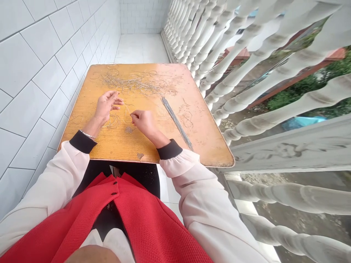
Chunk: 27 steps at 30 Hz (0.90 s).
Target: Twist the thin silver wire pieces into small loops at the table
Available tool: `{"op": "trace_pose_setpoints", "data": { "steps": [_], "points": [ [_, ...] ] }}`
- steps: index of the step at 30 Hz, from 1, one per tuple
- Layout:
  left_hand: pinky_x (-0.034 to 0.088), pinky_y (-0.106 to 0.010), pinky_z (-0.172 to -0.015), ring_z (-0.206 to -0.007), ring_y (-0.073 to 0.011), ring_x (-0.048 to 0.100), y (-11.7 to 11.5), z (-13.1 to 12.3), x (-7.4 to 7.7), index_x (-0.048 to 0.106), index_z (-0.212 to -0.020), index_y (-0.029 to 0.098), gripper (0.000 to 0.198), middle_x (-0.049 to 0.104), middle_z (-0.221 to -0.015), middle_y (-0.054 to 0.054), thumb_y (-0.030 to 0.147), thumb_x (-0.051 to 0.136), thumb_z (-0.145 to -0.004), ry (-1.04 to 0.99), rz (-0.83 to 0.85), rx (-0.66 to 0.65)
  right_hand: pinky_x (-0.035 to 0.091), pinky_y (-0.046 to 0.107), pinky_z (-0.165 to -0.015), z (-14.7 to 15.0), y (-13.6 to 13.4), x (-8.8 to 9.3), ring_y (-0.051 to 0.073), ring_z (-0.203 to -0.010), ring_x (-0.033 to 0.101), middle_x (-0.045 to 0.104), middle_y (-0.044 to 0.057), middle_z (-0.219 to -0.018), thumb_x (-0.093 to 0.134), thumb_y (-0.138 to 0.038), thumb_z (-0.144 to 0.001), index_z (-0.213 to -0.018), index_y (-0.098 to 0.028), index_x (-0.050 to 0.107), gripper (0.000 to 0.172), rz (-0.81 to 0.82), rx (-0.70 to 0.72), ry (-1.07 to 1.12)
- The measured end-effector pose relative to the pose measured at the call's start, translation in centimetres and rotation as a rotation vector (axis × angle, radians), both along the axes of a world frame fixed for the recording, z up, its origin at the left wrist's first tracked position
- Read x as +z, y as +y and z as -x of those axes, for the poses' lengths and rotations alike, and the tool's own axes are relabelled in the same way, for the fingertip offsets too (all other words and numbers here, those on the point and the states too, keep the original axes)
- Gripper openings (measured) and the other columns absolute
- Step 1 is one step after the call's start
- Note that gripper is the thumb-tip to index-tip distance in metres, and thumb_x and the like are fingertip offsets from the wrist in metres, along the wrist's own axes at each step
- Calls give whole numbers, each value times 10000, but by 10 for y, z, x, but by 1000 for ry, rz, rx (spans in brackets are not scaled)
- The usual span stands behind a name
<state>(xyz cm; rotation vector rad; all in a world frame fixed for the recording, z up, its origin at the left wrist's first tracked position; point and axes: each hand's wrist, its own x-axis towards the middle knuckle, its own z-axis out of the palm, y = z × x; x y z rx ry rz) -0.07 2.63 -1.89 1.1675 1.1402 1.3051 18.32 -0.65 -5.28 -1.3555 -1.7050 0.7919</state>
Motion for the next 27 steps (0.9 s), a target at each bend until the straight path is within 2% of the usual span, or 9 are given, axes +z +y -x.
{"op": "trace_pose_setpoints", "data": {
  "steps": [3,7,10,15,18,22,27],
  "points": [
    [508,-172,-621,-755,-110,757,4,3,2,681,-1117,217,318,763,-818,-14,513,687,-998,-2,18,14,438,240,-535,1,-2,2,115,-498,594,666,-13,-558,662,-162,-885,-682,-192,712,212,25,30,17],
    [513,-153,-618,-734,-91,757,3,6,5,675,-1153,199,300,774,-810,-6,473,650,-1032,-8,49,-10,431,220,-480,-1,-3,11,100,-452,571,674,6,-550,785,-208,-848,-696,-167,731,167,290,144,298],
    [514,-151,-628,-759,-96,772,1,7,7,682,-1162,191,321,776,-827,-9,481,659,-1026,2,52,-44,445,200,-475,-5,-2,15,93,-458,585,694,21,-564,892,-279,-782,-755,-151,782,171,408,246,445],
    [519,-157,-627,-749,-96,773,3,9,7,692,-1166,172,345,777,-847,-18,486,654,-1027,6,36,-93,476,183,-473,-7,-1,13,92,-468,616,718,37,-587,946,-305,-751,-756,-143,792,223,527,286,488],
    [516,-151,-623,-749,-94,772,5,10,6,693,-1166,169,365,779,-859,-22,503,652,-1024,14,36,-99,511,186,-490,-6,-1,13,94,-474,627,739,46,-613,940,-280,-746,-741,-146,791,201,536,290,511],
    [516,-146,-633,-759,-92,773,5,10,6,689,-1187,167,358,783,-869,-19,488,631,-1039,2,34,-107,480,172,-463,-7,-1,16,73,-441,581,716,30,-579,922,-251,-739,-748,-144,801,162,508,297,556],
    [541,-158,-686,-782,-95,772,1,7,10,679,-1180,155,299,786,-870,-21,413,557,-1089,-6,58,-97,474,192,-467,-4,0,11,87,-453,577,702,20,-568,850,-220,-806,-738,-162,783,112,395,197,426]
  ]
}}
